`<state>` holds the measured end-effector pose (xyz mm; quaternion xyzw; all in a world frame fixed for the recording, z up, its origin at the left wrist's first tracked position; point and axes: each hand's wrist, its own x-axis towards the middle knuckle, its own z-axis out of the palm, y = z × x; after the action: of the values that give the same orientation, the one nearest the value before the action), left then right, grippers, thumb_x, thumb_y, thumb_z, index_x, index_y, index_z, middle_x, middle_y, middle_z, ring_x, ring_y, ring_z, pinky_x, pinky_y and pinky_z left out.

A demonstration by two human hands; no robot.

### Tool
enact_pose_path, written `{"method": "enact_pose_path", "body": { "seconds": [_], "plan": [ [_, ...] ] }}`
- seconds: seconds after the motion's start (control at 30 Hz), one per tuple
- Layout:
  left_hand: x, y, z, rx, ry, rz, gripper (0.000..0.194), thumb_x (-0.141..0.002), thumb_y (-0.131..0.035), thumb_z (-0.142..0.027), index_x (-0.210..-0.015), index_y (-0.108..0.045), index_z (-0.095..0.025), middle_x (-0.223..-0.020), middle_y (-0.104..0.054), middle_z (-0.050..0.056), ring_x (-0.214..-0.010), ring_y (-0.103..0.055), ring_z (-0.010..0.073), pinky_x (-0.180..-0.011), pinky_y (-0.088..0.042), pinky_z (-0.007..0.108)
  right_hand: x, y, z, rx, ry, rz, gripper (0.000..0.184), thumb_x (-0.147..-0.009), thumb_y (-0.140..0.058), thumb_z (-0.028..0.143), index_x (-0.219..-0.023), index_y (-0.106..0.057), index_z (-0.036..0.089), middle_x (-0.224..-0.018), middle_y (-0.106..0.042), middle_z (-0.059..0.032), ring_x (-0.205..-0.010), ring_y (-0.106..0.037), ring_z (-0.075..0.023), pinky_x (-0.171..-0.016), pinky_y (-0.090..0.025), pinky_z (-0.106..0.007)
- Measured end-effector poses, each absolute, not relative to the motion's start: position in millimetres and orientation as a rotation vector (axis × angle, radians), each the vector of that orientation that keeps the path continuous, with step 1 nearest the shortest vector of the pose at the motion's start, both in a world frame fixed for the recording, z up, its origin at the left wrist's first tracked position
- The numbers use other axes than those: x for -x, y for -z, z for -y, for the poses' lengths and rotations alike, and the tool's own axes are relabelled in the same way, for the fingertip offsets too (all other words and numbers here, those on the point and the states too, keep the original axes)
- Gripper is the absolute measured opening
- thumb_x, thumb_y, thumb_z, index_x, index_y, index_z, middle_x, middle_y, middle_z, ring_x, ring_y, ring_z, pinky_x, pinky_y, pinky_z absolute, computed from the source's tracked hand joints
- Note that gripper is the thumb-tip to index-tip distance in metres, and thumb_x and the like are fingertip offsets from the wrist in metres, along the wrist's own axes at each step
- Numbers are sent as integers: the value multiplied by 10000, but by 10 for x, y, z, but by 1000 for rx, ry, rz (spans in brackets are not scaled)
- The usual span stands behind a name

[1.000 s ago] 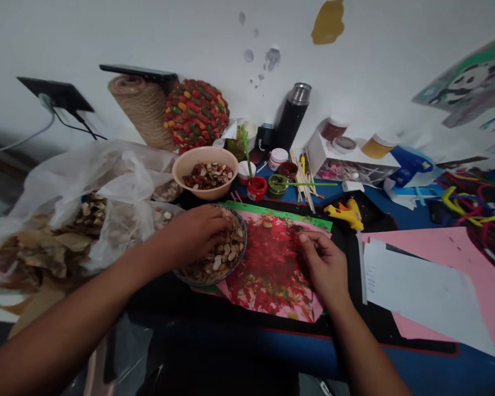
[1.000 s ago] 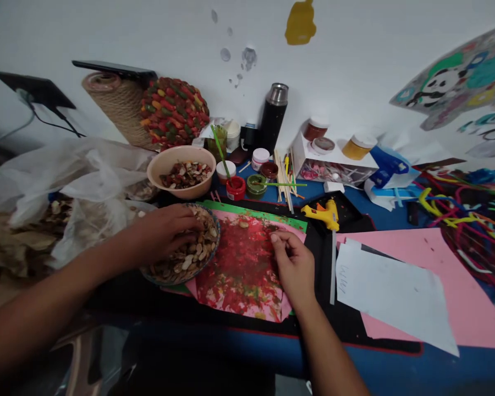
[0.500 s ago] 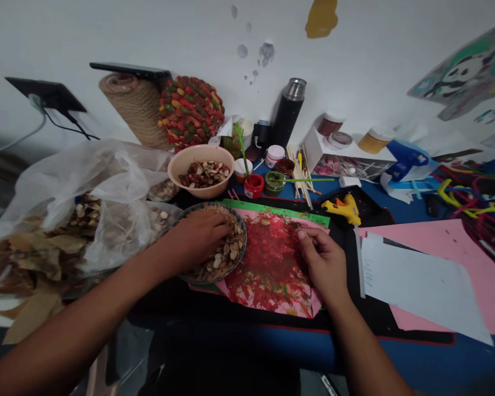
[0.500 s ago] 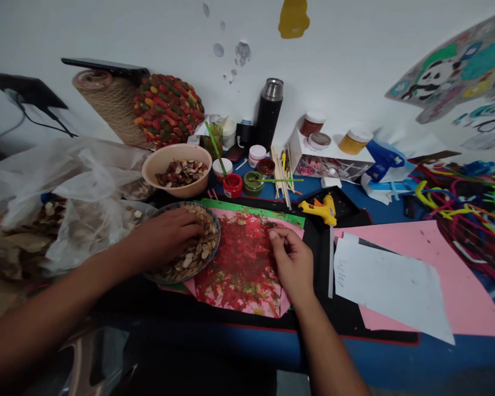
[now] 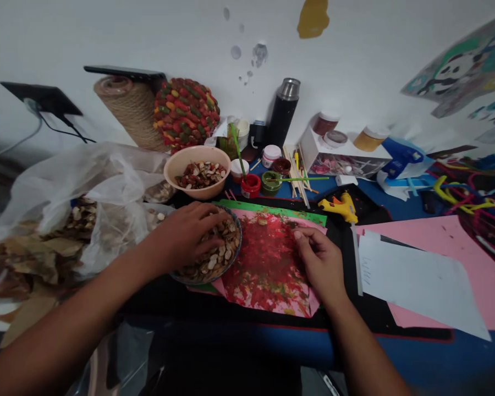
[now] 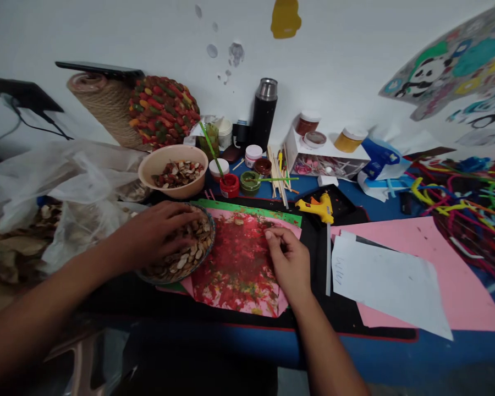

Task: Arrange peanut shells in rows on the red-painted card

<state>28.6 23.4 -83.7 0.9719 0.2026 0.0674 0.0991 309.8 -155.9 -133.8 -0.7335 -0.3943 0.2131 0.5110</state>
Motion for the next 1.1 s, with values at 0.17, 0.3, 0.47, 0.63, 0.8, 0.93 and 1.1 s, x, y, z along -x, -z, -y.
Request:
{"method": "enact_pose_path", "body": {
  "seconds": [0.17, 0.3, 0.47, 0.63, 0.8, 0.93, 1.1],
  "plan": [
    [-343, 950, -71, -2919, -90, -556, 565, -1002, -694, -473, -1530, -597, -296, -1519, -605, 130, -1379, -575, 366, -1146, -496, 546, -3096, 1340, 1559, 1776, -502, 953, 337, -945, -726, 538, -977, -829, 219, -899, -818, -64, -762, -705, -238, -739, -545, -355],
    [-426, 1003, -37, -2993, -42, -528, 391, -1030, -638, -422, -1374, -692, -244, -1383, -648, 146, -1259, -625, 338, -1088, -535, 511, -3096, 1325, 1552, 1782, -505, 981, 340, -954, -716, 536, -985, -833, 218, -859, -802, -52, -721, -681, -223, -710, -533, -343],
    [-474, 979, -66, -3038, -20, -584, 297, -1059, -567, -348, -1256, -724, -191, -1196, -678, 156, -1098, -670, 311, -940, -592, 454, -3098, 1314, 1554, 1771, -506, 976, 329, -957, -721, 525, -980, -829, 216, -891, -810, -55, -736, -681, -221, -718, -530, -342],
    [-457, 951, -103, -3052, 86, -576, 355, -1064, -590, -476, -1282, -706, -221, -1239, -687, 142, -1072, -692, 297, -818, -585, 383, -3094, 1315, 1558, 1782, -512, 990, 314, -968, -715, 515, -980, -827, 222, -863, -798, -48, -741, -679, -225, -719, -527, -342],
    [-446, 916, -147, -2990, 48, -603, 283, -1082, -563, -445, -1126, -718, -213, -1109, -717, 115, -970, -708, 272, -746, -545, 361, -3095, 1335, 1559, 1771, -511, 971, 298, -962, -720, 500, -978, -832, 224, -883, -804, -47, -723, -671, -216, -712, -517, -341],
    [-407, 866, -196, -2924, -26, -631, 253, -1086, -545, -407, -1038, -699, -213, -996, -734, 87, -919, -712, 249, -738, -519, 342, -3102, 1345, 1568, 1765, -514, 972, 294, -967, -718, 491, -990, -832, 222, -894, -806, -49, -735, -676, -218, -726, -521, -346],
    [-356, 719, -254, -2823, -73, -672, 266, -1086, -516, -431, -1041, -676, -224, -961, -740, 55, -824, -692, 221, -708, -481, 324, -3099, 1343, 1570, 1762, -503, 971, 303, -972, -716, 504, -984, -829, 223, -916, -813, -56, -768, -694, -229, -743, -533, -351]
  ]
}}
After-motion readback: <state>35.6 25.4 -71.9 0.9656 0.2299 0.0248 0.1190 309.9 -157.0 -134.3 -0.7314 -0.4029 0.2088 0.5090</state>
